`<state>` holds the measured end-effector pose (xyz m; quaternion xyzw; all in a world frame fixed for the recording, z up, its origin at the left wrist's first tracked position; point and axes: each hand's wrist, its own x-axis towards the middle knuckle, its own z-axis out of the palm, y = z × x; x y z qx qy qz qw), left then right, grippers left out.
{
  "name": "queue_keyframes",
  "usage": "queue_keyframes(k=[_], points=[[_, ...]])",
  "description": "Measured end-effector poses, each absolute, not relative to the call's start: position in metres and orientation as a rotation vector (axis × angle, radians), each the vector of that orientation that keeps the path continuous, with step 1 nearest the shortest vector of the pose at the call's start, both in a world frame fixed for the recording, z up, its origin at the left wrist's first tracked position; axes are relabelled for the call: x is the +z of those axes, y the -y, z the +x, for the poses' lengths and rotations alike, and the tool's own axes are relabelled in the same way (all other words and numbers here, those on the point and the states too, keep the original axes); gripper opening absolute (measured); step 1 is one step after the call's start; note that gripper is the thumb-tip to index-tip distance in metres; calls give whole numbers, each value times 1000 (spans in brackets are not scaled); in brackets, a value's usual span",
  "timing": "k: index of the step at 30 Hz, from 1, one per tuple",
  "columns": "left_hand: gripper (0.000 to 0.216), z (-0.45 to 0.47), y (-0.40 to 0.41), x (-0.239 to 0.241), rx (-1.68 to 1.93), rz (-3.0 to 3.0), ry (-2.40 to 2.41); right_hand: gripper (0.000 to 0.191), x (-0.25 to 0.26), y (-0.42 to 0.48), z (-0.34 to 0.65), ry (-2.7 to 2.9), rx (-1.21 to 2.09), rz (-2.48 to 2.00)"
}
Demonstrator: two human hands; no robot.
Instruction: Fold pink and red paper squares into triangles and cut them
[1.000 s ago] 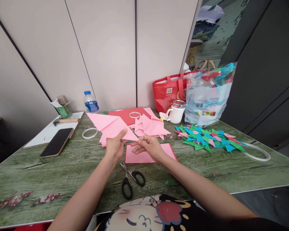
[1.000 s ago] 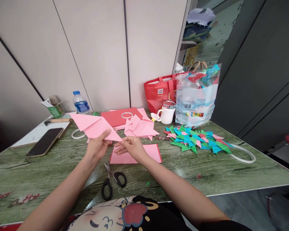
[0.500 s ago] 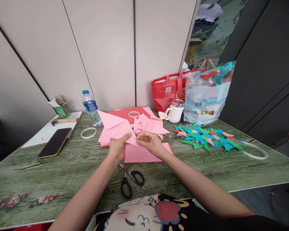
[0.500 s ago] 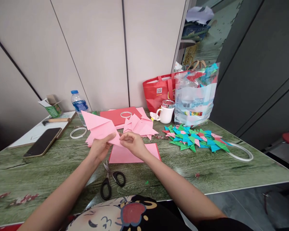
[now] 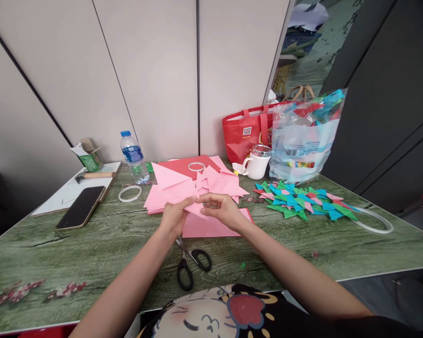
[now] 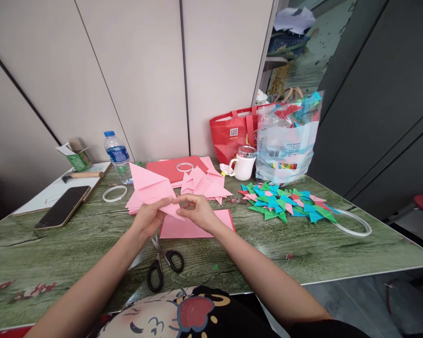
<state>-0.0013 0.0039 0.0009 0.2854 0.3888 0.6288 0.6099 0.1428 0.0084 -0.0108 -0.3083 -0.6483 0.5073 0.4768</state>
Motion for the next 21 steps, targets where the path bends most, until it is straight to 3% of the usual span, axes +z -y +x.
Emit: queue_keyframes(k=[8, 14, 21], points=[[27, 0, -3, -3, 1442, 729, -945, 26, -16, -11, 143, 1551, 1228, -799], [33, -4, -1, -2, 1144, 1066, -966, 28, -15, -17, 149, 1483, 1161, -862], [18, -2, -1, -3, 1171, 1158, -1103, 29, -10, -18, 151, 1512, 1113, -868]])
